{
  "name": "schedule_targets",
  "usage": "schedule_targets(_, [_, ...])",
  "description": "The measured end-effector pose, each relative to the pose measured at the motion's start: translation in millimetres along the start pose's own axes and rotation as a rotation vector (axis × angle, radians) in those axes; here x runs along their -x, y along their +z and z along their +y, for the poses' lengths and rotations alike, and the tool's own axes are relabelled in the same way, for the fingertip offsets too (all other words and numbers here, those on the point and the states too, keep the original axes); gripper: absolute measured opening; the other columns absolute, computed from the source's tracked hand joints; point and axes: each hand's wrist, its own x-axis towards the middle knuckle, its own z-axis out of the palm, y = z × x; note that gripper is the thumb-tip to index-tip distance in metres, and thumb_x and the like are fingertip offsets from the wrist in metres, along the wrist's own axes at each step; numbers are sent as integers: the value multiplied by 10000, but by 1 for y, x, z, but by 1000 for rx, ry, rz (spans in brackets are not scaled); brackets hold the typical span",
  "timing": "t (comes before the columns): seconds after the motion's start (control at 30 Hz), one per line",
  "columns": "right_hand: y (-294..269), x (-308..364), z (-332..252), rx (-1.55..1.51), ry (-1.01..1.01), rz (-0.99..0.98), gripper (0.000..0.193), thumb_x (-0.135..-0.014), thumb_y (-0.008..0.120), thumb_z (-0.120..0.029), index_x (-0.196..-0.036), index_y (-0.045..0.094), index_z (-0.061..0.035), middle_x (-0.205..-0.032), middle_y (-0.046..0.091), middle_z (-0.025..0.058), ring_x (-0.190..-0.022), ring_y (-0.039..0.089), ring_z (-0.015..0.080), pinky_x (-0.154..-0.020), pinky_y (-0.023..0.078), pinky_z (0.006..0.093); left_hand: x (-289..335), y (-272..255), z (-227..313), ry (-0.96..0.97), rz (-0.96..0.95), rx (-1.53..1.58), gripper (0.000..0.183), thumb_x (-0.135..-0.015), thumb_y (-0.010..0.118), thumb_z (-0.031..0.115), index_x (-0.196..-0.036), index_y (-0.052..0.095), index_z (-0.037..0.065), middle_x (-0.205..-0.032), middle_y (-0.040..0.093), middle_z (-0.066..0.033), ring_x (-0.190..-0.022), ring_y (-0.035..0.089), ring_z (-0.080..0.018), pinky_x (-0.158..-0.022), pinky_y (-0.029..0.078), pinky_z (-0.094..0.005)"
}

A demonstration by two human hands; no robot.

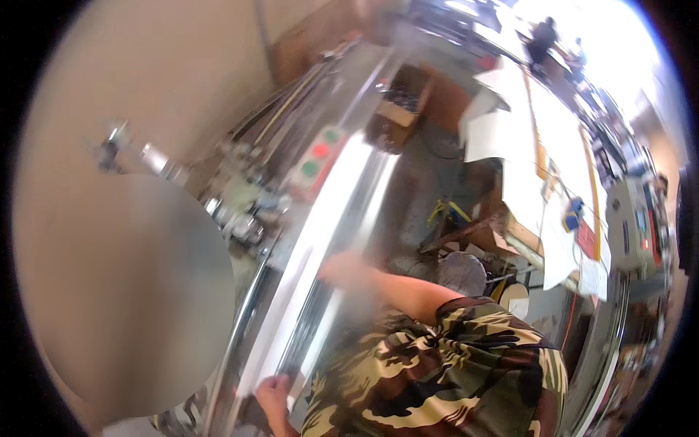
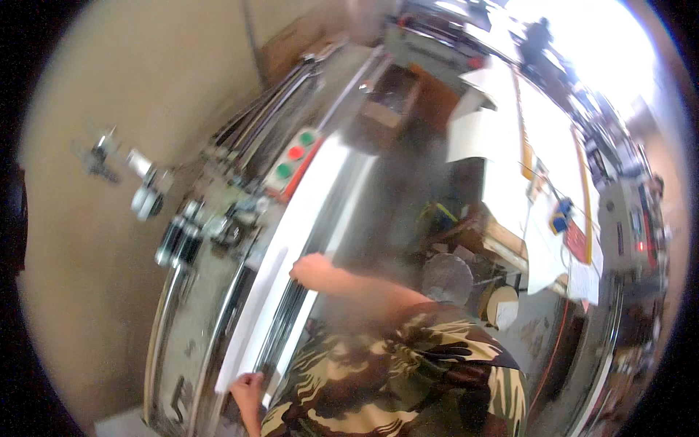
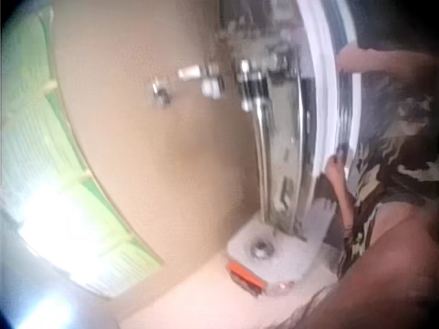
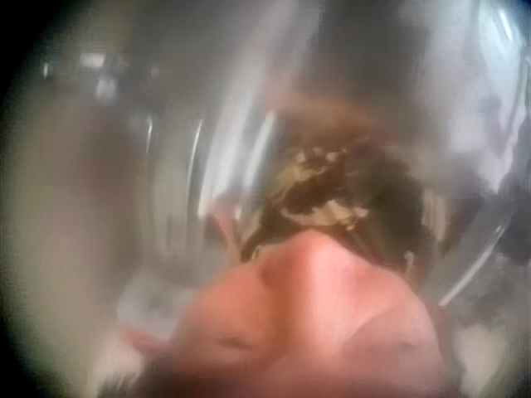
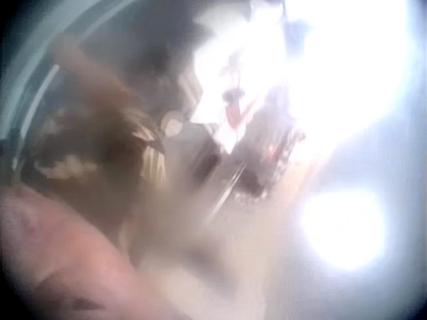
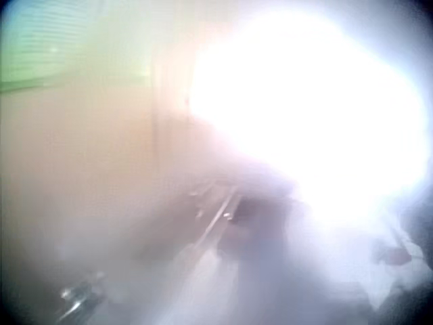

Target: The person operates a large industrial fabric or paper rolling machine, handling sheets of material and adjusting the rollers by hand.

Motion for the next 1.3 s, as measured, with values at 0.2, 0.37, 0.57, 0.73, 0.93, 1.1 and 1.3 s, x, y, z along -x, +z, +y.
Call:
schedule_targets(0.2, [-52, 31, 69, -195, -42, 305, 133, -845, 733, -215, -871, 739, -84, -955, 650, 99, -930, 673, 293, -797, 563, 432, -30, 47, 108, 329, -54, -673, 384, -754, 808, 409, -912, 770, 62, -860, 687, -190, -839, 684, -389, -756, 525, -510])
schedule_targets(0.37, [-127, 59, 139, -475, 149, 271, 173, -849, 732, -261, -850, 736, -88, -926, 653, 106, -912, 669, 317, -784, 553, 435, -83, 78, 251, 450, -190, -694, 350, -770, 815, 359, -938, 769, 55, -854, 705, -138, -827, 691, -349, -756, 535, -470])
schedule_targets(0.57, [-190, 60, 237, -463, 206, 427, 178, -808, 741, -280, -831, 745, -103, -889, 679, 131, -874, 683, 350, -754, 551, 471, -136, 182, 393, 756, -192, -449, 273, -745, 840, 222, -933, 732, 57, -825, 678, -107, -774, 676, -310, -709, 536, -418])
schedule_targets(0.73, [-229, 67, 311, -388, 259, 560, 141, -855, 686, -239, -858, 740, -109, -920, 662, 82, -895, 666, 319, -790, 548, 441, -159, 267, 484, 977, -326, -250, 211, -775, 825, 89, -937, 707, 22, -781, 692, -123, -682, 691, -251, -660, 550, -354])
schedule_targets(0.93, [-243, 103, 401, -308, 422, 568, 234, -864, 698, -358, -876, 742, -129, -911, 666, 74, -902, 678, 304, -773, 554, 444, -228, 342, 599, 1182, -532, -348, 242, -808, 771, 223, -989, 730, 68, -896, 670, -111, -851, 659, -320, -755, 529, -428])
schedule_targets(1.1, [-274, 149, 452, -316, 773, 318, 230, -914, 651, -329, -885, 732, -116, -941, 706, 108, -899, 665, 328, -763, 535, 448, -289, 406, 715, 1321, -600, -288, 238, -824, 751, 212, -1014, 728, 70, -928, 675, -114, -881, 650, -340, -774, 529, -436])
schedule_targets(1.3, [-279, 160, 496, -500, 925, 300, 211, -891, 706, -323, -943, 766, -127, -987, 741, 89, -872, 686, 348, -773, 541, 448, -318, 465, 800, 1337, -590, -134, 239, -822, 771, 181, -1007, 723, 39, -891, 676, -124, -824, 669, -314, -742, 535, -398])
